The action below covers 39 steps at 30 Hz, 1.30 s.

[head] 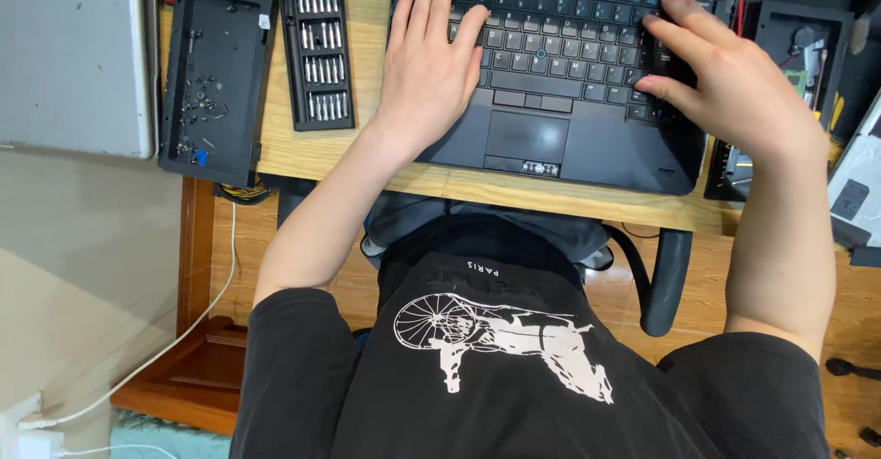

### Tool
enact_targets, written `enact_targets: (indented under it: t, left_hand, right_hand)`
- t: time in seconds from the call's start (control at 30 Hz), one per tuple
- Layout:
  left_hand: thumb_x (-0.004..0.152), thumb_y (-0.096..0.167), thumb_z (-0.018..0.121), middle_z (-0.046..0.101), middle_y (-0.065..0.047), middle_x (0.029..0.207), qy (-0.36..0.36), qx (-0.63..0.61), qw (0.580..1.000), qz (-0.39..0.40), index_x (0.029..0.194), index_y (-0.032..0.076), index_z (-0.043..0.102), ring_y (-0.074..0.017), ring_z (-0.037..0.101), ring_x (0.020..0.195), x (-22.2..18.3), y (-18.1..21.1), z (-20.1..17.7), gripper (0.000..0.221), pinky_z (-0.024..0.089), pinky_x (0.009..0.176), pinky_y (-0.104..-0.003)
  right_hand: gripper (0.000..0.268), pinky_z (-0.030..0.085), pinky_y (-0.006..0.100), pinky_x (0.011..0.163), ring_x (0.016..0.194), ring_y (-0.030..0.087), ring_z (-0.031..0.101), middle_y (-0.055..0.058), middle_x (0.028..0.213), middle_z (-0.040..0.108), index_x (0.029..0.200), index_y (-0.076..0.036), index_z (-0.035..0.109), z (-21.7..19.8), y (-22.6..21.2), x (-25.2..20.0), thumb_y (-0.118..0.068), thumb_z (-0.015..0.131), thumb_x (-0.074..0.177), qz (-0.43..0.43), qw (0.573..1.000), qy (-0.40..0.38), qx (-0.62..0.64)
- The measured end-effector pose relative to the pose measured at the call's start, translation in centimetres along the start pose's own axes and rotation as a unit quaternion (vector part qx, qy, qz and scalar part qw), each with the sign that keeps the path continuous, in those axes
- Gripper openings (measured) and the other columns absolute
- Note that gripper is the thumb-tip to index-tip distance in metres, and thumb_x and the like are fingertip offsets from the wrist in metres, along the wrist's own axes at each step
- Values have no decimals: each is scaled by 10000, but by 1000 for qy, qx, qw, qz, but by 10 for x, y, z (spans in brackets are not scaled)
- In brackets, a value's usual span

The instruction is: Repair and reassemble internal components of a Dell laptop including keyboard and internal panels.

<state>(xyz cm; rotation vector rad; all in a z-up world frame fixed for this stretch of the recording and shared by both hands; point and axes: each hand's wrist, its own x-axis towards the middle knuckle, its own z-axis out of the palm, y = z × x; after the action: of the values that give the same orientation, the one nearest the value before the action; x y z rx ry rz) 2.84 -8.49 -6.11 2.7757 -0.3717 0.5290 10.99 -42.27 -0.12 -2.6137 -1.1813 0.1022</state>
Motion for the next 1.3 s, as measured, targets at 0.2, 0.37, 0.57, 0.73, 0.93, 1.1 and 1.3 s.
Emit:
enact_targets:
  t: [0.2, 0.37, 0.57, 0.73, 0.93, 1.1, 1.3]
  left_hand:
    - [1046, 184, 667, 409, -310, 1549, -22, 8, 1000, 9, 1512, 70, 526, -467, 389, 1461, 2, 3, 1, 500, 294, 1232, -570]
    - [1039, 170, 641, 365, -343, 1579, -60, 25, 998, -5, 1538, 59, 517, -497, 368, 1479, 3, 3, 6, 527, 331, 1218, -568]
    - [1066, 122, 617, 351, -370, 1579, -76, 6, 997, 6, 1574, 141, 537, -533, 352, 1475, 6, 9, -9, 515, 330, 1216, -581]
    - [1053, 118, 620, 354, -368, 1581, -88, 20, 996, 1, 1565, 160, 545, -533, 360, 1475, 9, 9, -12, 519, 339, 1216, -577]
    - [1080, 302, 687, 339, -371, 1585, -93, -3, 996, 1, 1560, 142, 547, -537, 332, 1479, 7, 12, -15, 525, 330, 1211, -586]
    - [1084, 374, 711, 310, -372, 1611, -87, -5, 996, 13, 1566, 131, 555, -540, 310, 1496, 8, 15, -14, 562, 320, 1222, -589]
    - [1086, 356, 709, 317, -357, 1618, -87, 0, 996, 5, 1563, 124, 567, -525, 308, 1509, 6, 15, -16, 549, 312, 1235, -587]
  right_hand:
    - [503, 414, 464, 1237, 1474, 441, 491, 287, 1614, 483, 1462, 39, 568, 40, -12, -28, -185, 728, 1041, 34, 994, 77, -63]
    - [359, 428, 474, 1235, 1464, 424, 503, 246, 1551, 528, 1413, 46, 571, 35, -33, -41, -75, 683, 1094, 66, 991, 116, -18]
    - [259, 457, 476, 1152, 1353, 426, 533, 244, 1407, 556, 1251, 13, 627, 22, -15, -28, -123, 730, 1056, 45, 989, 130, 45]
    - [242, 369, 538, 1214, 1441, 437, 474, 279, 1540, 510, 1187, -13, 600, 28, 7, -17, -191, 718, 1075, 22, 993, 117, 14]
    - [271, 314, 582, 1247, 1498, 444, 426, 315, 1562, 477, 1204, 9, 597, 33, 3, -19, -221, 671, 1083, 36, 996, 80, -11]
    - [461, 331, 519, 1255, 1520, 431, 417, 321, 1600, 446, 1489, 49, 553, 69, -38, -39, -144, 622, 1076, 118, 968, 77, -210]
    - [461, 340, 522, 1213, 1472, 462, 407, 300, 1567, 439, 1453, 57, 548, 40, -46, -51, -196, 632, 1077, 138, 985, 104, 20]
